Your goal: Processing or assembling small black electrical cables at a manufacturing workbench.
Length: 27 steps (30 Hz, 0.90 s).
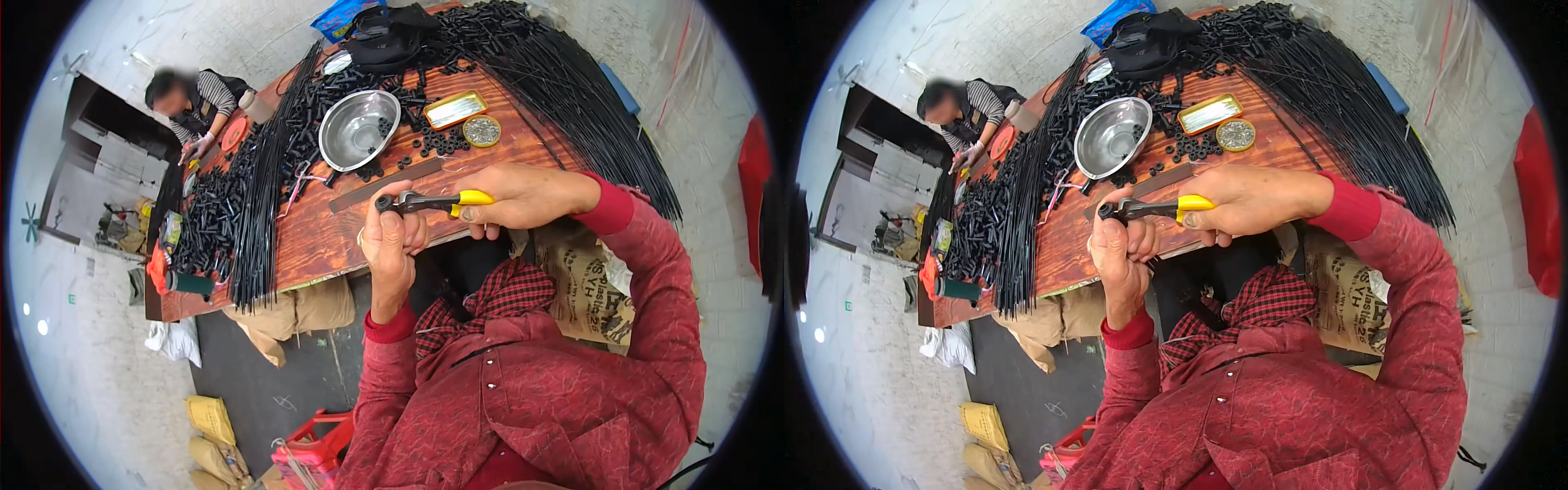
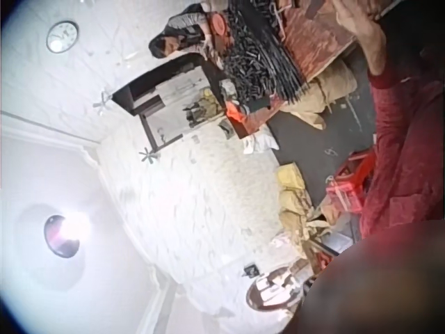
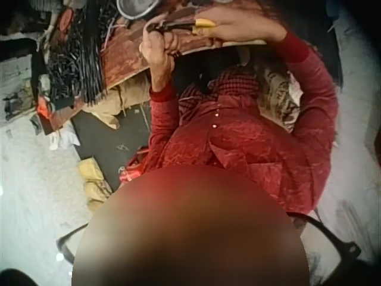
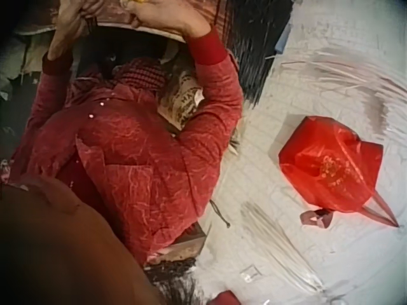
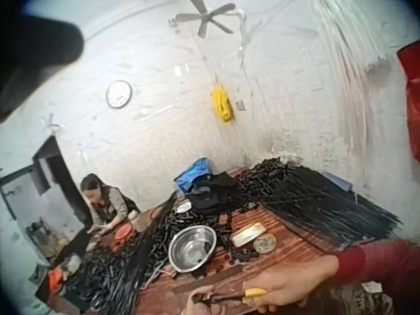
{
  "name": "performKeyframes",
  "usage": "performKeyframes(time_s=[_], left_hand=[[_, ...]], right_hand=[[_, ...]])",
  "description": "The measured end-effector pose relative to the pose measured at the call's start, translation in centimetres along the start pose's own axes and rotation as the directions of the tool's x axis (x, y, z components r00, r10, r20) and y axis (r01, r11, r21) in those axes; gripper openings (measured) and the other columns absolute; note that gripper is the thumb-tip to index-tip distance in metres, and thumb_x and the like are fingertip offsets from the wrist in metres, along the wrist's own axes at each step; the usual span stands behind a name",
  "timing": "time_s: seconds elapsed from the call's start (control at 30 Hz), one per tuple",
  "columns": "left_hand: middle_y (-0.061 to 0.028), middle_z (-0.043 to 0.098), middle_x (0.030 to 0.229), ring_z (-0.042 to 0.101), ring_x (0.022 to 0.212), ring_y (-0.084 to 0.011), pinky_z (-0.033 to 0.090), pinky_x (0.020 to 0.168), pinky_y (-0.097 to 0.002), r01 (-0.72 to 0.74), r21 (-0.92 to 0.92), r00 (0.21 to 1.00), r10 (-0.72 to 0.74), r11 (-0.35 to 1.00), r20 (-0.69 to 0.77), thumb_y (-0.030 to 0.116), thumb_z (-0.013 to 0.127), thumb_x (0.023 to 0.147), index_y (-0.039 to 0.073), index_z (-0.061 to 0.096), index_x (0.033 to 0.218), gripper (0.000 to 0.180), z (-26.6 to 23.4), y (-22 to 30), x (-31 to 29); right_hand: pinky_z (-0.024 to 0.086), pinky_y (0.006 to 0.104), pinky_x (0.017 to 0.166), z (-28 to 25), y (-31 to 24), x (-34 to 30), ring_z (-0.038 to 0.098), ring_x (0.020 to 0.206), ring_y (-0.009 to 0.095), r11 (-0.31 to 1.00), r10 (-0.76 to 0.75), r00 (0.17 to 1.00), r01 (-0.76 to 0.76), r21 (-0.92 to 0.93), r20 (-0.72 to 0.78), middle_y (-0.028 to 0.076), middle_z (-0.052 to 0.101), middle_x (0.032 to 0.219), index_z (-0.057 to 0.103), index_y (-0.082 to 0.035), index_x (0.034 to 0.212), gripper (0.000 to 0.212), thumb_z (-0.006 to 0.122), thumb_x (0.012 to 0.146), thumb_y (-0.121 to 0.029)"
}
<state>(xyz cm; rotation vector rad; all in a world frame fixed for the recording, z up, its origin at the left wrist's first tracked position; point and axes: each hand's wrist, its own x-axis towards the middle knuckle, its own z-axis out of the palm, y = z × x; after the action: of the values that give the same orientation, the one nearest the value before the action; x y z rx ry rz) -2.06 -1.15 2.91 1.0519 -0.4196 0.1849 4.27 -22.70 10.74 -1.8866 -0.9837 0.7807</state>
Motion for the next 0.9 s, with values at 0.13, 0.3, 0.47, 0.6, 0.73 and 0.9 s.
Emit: performKeyframes(time_s=[0.13,0.3,0.47,0.6,0.73,0.9], left_hand=[[0.0048,0.032,0.063,0.029,0.051,-0.0042,0.024,0.045,-0.0213,-0.007,0.002,1.0,0.007,1.0,0.01,0.037,0.052,0.102,-0.003,0.047,0.127,0.048,0.3,0.1,0.2],[0.0046,0.032,0.062,0.028,0.049,-0.0039,0.023,0.044,-0.0213,-0.018,0.049,1.0,0.017,0.999,0.017,0.037,0.049,0.103,-0.003,0.048,0.123,0.045,0.7,0.1,0.1],[0.0043,0.033,0.062,0.029,0.049,-0.004,0.023,0.043,-0.0214,-0.007,0.057,1.0,0.008,0.998,-0.023,0.04,0.05,0.102,-0.002,0.048,0.121,0.046,0.5,-0.2,0.2],[0.004,0.034,0.062,0.029,0.049,-0.0041,0.023,0.043,-0.0213,0.015,0.052,0.999,-0.014,0.999,-0.037,0.04,0.051,0.102,-0.002,0.048,0.12,0.046,0.7,-0.3,0.4],[0.0035,0.035,0.062,0.03,0.048,-0.0042,0.023,0.043,-0.0212,0.011,0.05,1.0,-0.01,0.999,-0.018,0.041,0.051,0.102,-0.002,0.048,0.119,0.046,0.5,-0.3,0.5],[0.0034,0.034,0.061,0.03,0.048,-0.0044,0.024,0.043,-0.0212,0.02,0.066,1.0,-0.019,0.998,-0.017,0.041,0.05,0.102,-0.002,0.048,0.119,0.046,0.4,-0.5,0.6]], right_hand=[[0.054,0.0291,0.067,-0.6,-0.8,-0.2,0.066,0.075,0.013,0.998,0.03,0.995,-0.036,0.059,0.091,0.009,0.068,0.09,0.058,0.001,0.107,0.024,0.048,0.101,-0.019],[0.056,0.0303,0.07,-1.4,-1.4,-0.1,0.069,0.084,0.017,0.938,0.155,0.959,-0.218,0.269,0.238,0.012,0.069,0.099,0.058,0.003,0.11,0.029,0.05,0.101,-0.024],[0.057,0.0318,0.07,-2.0,-1.5,0.0,0.07,0.085,0.02,0.943,0.173,0.944,-0.241,0.231,0.281,0.016,0.07,0.103,0.057,0.004,0.111,0.033,0.049,0.101,-0.026],[0.057,0.0315,0.07,-2.2,-1.8,0.0,0.069,0.083,0.019,0.95,0.197,0.943,-0.251,0.186,0.27,0.015,0.07,0.101,0.057,0.004,0.113,0.031,0.048,0.101,-0.023],[0.056,0.0305,0.068,-2.1,-2.4,-0.1,0.068,0.08,0.017,0.974,0.179,0.959,-0.204,0.097,0.218,0.013,0.069,0.097,0.057,0.003,0.114,0.03,0.047,0.102,-0.022],[0.055,0.0308,0.065,-2.6,-2.3,0.0,0.066,0.076,0.016,0.964,0.22,0.948,-0.248,0.1,0.231,0.011,0.068,0.092,0.059,0.002,0.104,0.03,0.045,0.102,-0.024]])
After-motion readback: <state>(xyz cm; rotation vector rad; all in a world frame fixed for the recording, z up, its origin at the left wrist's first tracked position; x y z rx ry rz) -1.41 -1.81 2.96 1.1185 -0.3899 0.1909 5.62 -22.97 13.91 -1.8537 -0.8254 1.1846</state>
